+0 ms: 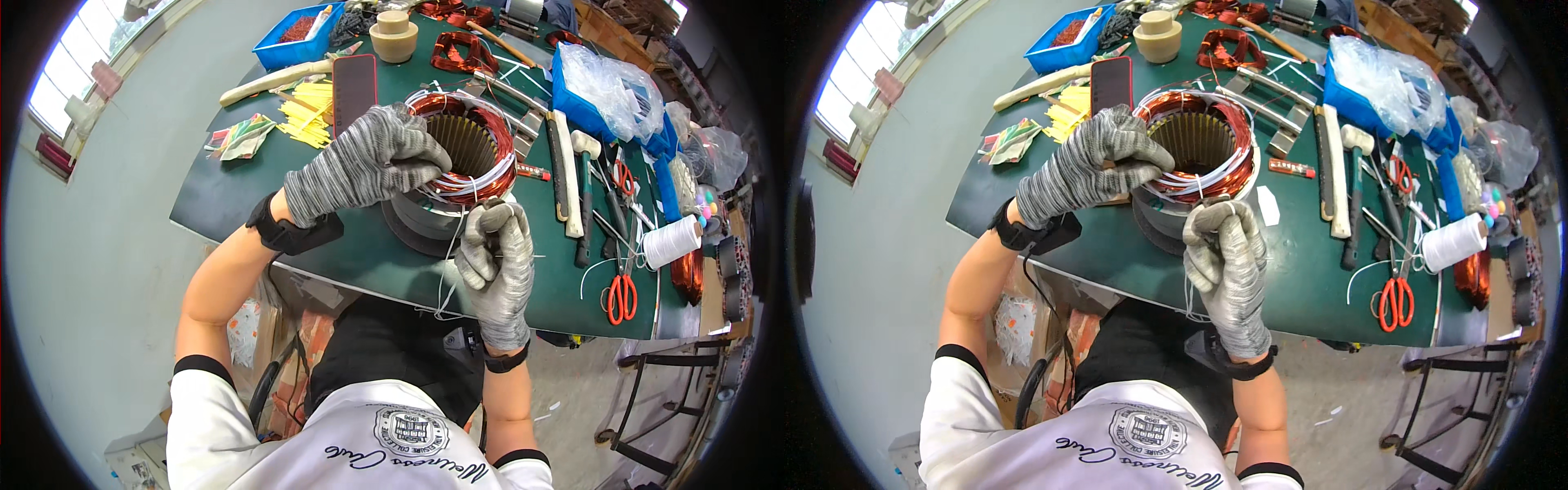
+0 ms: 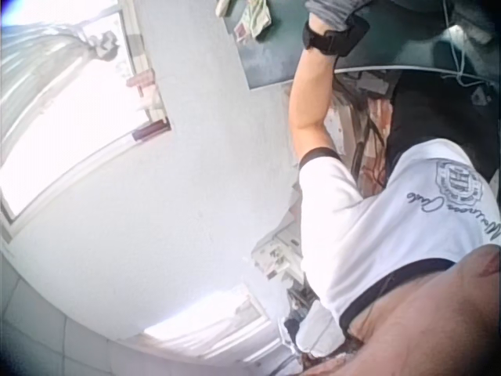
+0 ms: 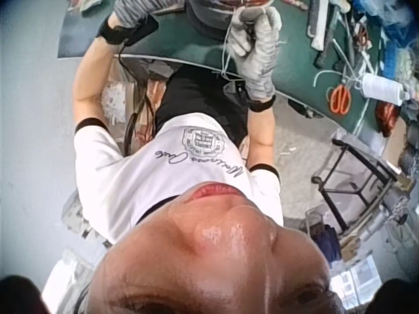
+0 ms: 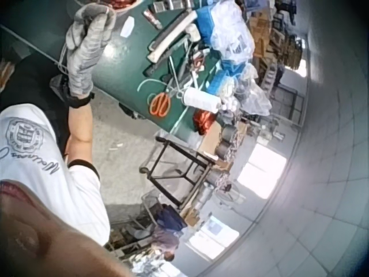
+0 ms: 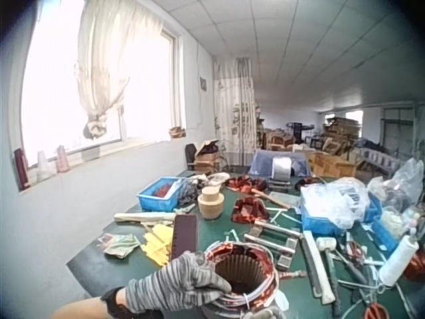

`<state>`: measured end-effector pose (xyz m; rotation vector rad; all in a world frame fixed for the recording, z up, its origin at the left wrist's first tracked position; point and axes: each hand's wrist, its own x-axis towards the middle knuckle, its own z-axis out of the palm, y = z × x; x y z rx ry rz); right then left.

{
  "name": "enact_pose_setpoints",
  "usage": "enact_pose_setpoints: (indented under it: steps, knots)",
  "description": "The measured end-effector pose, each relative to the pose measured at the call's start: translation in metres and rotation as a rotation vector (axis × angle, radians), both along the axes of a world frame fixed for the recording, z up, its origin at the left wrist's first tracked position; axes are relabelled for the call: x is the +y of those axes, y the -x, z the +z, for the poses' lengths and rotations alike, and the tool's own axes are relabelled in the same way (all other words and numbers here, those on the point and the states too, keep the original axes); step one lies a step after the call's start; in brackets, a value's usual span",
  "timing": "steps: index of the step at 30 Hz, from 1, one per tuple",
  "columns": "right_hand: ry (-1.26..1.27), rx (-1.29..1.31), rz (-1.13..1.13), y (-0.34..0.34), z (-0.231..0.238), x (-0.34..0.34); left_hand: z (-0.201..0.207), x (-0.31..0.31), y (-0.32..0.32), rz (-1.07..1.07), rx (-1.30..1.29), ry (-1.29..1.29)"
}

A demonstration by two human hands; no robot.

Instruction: The recorder is tying and securing the wire coils of a large electric motor stator using white string.

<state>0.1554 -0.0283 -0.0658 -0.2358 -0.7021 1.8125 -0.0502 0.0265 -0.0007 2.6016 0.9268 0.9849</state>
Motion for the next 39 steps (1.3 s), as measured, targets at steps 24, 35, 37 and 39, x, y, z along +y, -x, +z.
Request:
enact_pose_setpoints:
  steps: [24,35,37,39]
  knots:
    - [-0.016,-0.573,-0.140,-0.001,0.062,-0.003,-0.056,-0.021,-0.050,0.219,-0.181,-0.394]
    - [-0.617,-0.722,-0.403,0.007,-0.023,0.003,-0.048,-0.026,-0.042,0.216,-0.083,-0.212]
    - [-0.676,-0.747,-0.411,0.009,-0.030,0.003,-0.046,-0.022,-0.031,0.094,-0.034,-0.218]
    - [-0.697,-0.785,-0.446,0.014,-0.034,0.001,-0.036,-0.007,-0.017,-0.015,-0.113,-0.121]
